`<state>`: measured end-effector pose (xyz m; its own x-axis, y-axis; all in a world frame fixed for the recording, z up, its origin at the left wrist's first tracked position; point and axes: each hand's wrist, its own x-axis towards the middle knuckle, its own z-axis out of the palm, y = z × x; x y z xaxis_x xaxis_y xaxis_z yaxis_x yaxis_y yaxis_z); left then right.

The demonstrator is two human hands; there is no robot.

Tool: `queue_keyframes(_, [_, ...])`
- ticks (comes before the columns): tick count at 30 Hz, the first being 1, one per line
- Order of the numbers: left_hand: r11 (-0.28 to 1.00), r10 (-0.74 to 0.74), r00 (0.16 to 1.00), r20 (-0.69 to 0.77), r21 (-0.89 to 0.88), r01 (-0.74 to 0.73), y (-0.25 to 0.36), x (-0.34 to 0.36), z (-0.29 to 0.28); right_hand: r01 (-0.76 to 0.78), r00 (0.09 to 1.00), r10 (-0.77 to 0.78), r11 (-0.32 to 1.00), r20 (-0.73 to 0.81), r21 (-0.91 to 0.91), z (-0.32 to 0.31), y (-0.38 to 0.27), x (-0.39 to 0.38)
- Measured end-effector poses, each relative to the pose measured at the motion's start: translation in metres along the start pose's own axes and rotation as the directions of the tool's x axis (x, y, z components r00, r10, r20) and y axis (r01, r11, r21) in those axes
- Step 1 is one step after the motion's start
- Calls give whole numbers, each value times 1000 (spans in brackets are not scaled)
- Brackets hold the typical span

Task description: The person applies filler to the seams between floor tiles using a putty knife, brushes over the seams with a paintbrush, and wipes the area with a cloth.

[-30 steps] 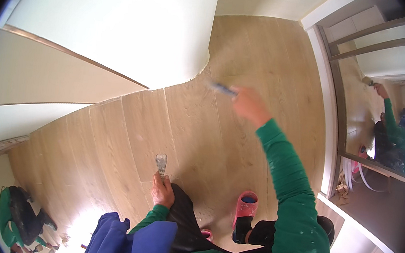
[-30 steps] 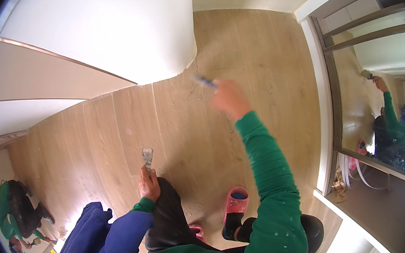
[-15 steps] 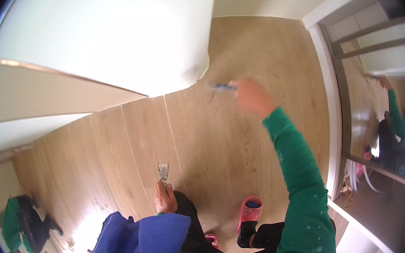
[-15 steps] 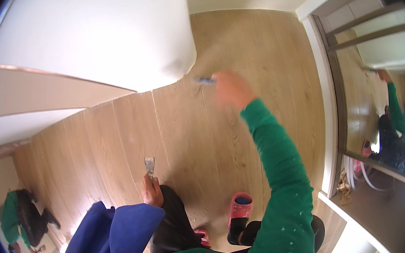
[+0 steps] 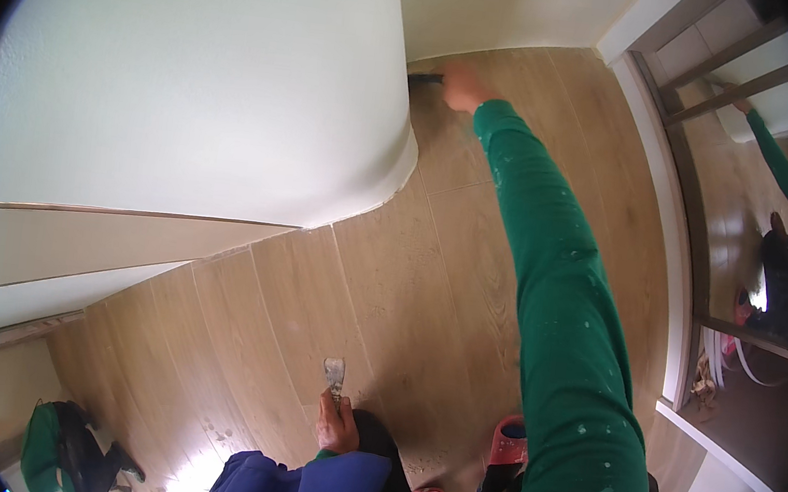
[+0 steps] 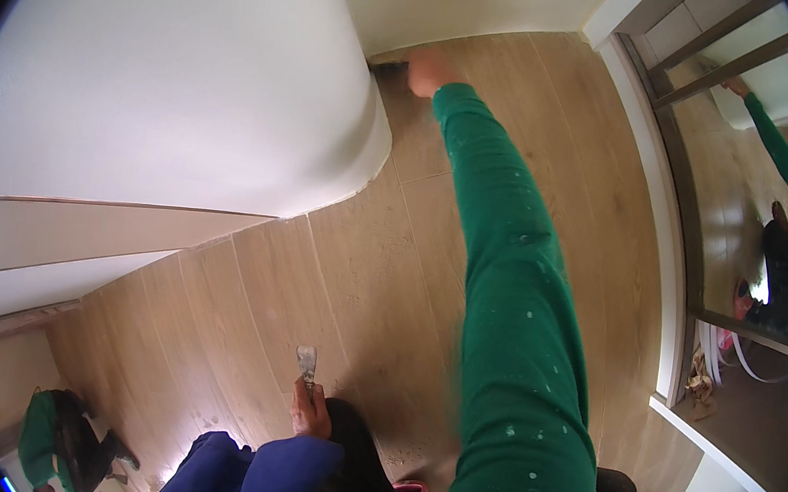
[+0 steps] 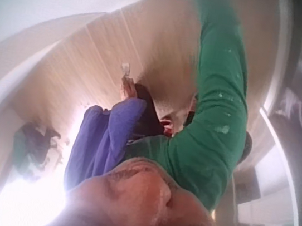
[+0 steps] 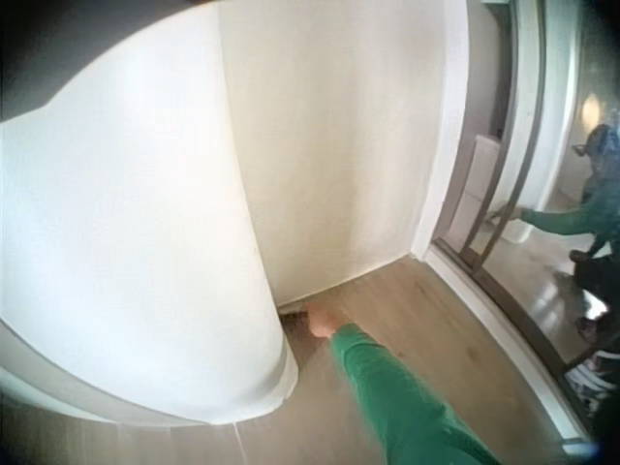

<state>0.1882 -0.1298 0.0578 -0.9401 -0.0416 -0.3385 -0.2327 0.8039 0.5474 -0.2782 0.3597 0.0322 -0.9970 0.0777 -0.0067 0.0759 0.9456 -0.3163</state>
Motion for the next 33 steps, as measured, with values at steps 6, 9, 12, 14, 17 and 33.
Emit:
queue_keyframes(6, [995, -80, 994, -73, 61, 84, 35, 0, 6, -131, 991, 130, 985, -19, -108, -15, 31, 1])
queue_keyframes(9, [992, -120, 992, -36, 39, 122, 43, 2, -10, -1, 998, 1, 1000, 59, -5, -2, -5, -55])
queue_keyframes(12, [988, -151, 988, -20, 24, 151, 27, -2, -17, 112, 993, -117, 987, 34, 113, -9, -45, -158])
queue_keyframes(14, [993, -114, 993, -34, 14, 115, 12, -2, -9, 162, 984, -172, 975, 53, 155, -21, -57, -205])
queue_keyframes(17, [999, -40, 999, -30, -8, 40, 2, -4, -4, 187, 979, -198, 965, 41, 181, -44, -53, -218])
queue_keyframes(33, [996, -89, 996, 20, -16, 90, 11, -5, -13, -201, 979, 201, 980, 32, -16, -40, -79, -197])
